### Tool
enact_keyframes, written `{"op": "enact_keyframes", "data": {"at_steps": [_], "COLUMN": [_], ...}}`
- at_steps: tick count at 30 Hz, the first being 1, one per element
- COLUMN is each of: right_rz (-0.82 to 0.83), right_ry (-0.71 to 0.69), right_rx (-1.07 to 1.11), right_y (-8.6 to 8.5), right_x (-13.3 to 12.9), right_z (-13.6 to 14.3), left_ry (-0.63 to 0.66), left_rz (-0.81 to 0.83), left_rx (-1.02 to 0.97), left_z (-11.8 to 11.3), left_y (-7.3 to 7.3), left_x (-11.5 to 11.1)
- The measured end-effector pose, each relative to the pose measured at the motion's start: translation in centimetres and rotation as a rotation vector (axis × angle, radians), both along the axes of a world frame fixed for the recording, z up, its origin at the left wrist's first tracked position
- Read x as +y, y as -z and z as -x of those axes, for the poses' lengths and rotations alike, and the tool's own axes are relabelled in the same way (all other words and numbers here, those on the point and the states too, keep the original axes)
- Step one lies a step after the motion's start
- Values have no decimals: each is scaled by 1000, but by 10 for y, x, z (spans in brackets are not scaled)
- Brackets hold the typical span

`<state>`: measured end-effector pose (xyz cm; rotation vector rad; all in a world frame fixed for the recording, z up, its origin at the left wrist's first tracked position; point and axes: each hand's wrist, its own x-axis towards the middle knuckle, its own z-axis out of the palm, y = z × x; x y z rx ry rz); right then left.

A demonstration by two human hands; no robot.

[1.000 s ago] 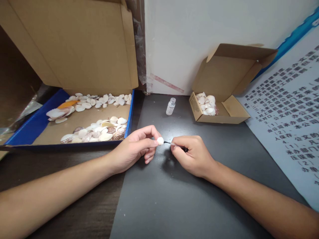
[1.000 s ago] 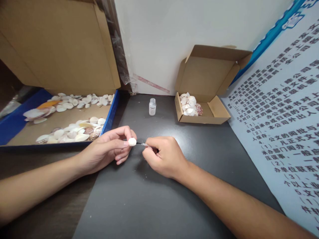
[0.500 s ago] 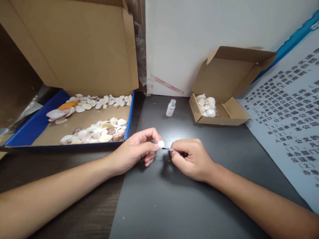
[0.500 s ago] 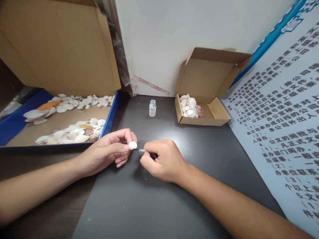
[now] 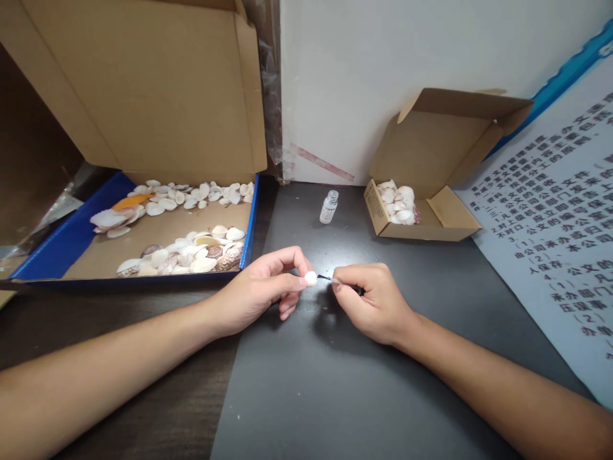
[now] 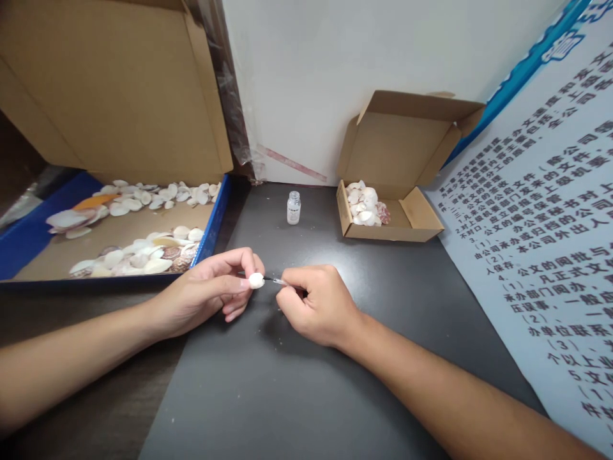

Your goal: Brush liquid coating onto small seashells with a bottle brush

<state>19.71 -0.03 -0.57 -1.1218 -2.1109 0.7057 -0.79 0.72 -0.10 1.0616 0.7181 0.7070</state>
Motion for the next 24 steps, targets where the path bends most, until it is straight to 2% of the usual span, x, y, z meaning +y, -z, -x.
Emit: {"op": "enact_keyframes", "data": {"at_steps": [6, 24], "right_rz": [-60, -40], "right_ry": [-85, -35], "right_rx": [-20, -32], "right_y": [1, 1], "right_x": [-2, -1], "right_z": [1, 0], "left_ry": [-5, -6], "left_rz": [3, -3], "left_rx": [3, 19], "left_z": [-1, -1], "left_y": [-1, 0], "left_x": [0, 0]}}
